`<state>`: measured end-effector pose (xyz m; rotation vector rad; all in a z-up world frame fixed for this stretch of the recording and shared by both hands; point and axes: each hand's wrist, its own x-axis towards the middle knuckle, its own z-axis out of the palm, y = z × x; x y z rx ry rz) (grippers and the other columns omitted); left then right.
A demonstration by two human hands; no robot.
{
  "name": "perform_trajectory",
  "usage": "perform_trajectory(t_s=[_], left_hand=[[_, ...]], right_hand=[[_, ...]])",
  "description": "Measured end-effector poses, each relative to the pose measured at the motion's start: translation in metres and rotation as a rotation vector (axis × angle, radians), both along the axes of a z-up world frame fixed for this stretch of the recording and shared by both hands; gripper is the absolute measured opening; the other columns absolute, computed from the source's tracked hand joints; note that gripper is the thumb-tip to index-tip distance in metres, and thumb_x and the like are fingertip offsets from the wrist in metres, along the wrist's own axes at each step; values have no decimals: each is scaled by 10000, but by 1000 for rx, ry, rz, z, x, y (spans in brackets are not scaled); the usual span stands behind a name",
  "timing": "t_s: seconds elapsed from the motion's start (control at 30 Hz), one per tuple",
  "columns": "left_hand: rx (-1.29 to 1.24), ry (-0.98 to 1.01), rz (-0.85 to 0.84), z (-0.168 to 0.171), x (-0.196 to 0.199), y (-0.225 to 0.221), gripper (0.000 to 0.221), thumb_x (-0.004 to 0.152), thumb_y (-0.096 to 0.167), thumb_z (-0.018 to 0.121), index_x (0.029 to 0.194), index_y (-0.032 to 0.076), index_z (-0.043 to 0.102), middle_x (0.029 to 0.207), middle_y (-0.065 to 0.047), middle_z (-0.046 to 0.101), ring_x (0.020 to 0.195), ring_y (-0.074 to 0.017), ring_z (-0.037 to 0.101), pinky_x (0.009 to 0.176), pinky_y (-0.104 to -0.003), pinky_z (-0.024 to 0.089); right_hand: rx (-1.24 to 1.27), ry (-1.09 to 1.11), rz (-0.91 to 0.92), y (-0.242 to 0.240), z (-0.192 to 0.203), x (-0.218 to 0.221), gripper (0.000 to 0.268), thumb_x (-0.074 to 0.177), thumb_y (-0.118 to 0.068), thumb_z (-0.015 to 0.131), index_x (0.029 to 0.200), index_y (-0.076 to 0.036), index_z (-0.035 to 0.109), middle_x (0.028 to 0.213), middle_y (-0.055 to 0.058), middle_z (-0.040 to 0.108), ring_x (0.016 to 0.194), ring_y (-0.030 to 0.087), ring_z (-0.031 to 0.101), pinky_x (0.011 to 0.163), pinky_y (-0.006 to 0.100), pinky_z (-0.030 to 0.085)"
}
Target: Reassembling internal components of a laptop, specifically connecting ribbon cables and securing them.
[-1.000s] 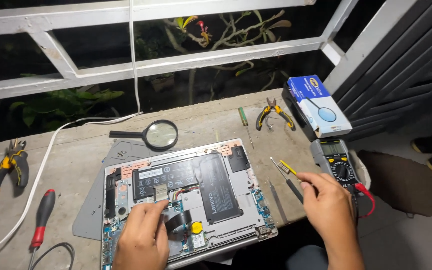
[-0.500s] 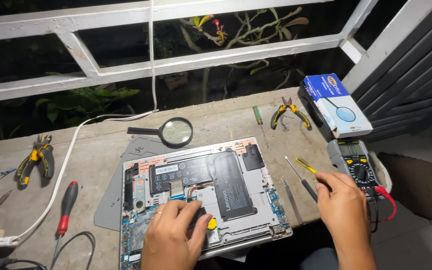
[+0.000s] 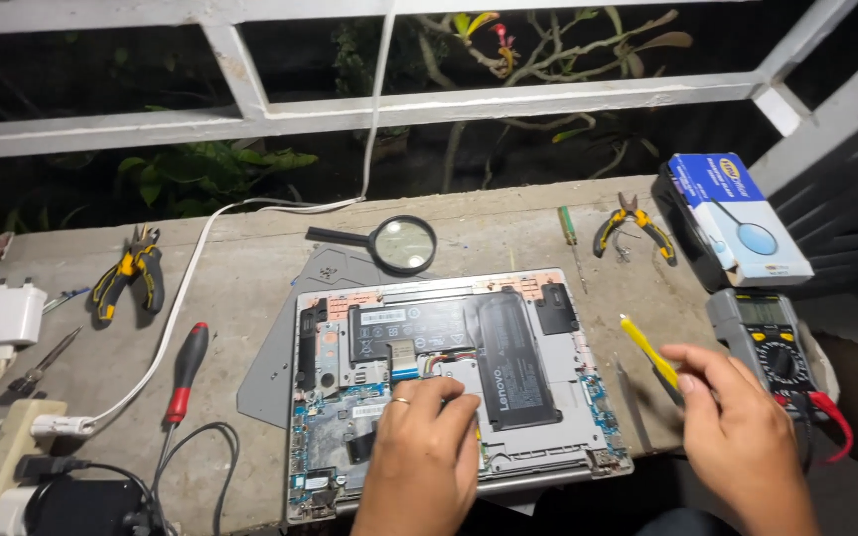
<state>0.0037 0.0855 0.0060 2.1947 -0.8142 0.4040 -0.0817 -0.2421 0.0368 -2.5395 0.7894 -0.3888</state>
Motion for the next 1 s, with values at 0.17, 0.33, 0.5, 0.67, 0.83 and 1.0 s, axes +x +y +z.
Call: perform_trajectory(t_s=[0.17,0.33,0.5,0.67,0.83,1.0], left_hand=[[82,87,0,-15,2,-1,155,1002,242,835,1072,109,795,1270,-77,709,1155,-358,630,908,-537,557],[116,86,-17,-21,6,-1,169,961,215,876,1065,113,790,1260,-75,693,1141,-364,613,870,-538,549],[119,96,-12,-25,6,-2,205,940,225,892,1077,107,794,1276,-81,691,1163,-371,606,889,-552,550],[103,93,-20,-22,5,-1,196,935,201,884,1075,102,789,1276,-91,691,1154,-382,607,895,-556,542],[113,114,-17,-18,4,-1,202,941,216,880,1083,113,781,1275,-70,675,1141,-367,598,902,-547,544],[117,116,-22,-13,5,2,232,948,219,871,1142,119,792,1281,-64,677,1160,-361,597,907,-535,540]], right_hand=[[182,168,7,62,34,-18,410,1066,-121,678,1298,-327,945,1213,-97,933,976,137,801,905,307,545],[16,90,-55,98,16,-36,361,1002,-121,779,1082,-375,1022,1056,-121,879,811,88,797,773,265,567],[-65,55,-112,111,-3,-30,385,993,-145,722,1025,-414,995,1121,-165,810,855,150,739,793,309,499],[-127,24,-43,114,-10,-36,240,952,-185,844,1059,-348,985,1032,-132,827,798,118,729,744,295,522],[-151,87,-88,137,-12,-26,233,1019,-285,761,1133,-427,906,1123,-167,788,855,213,753,695,395,543],[-79,167,-128,135,-11,-31,260,1025,-296,725,1128,-442,914,1076,-177,778,817,217,742,698,373,538]])
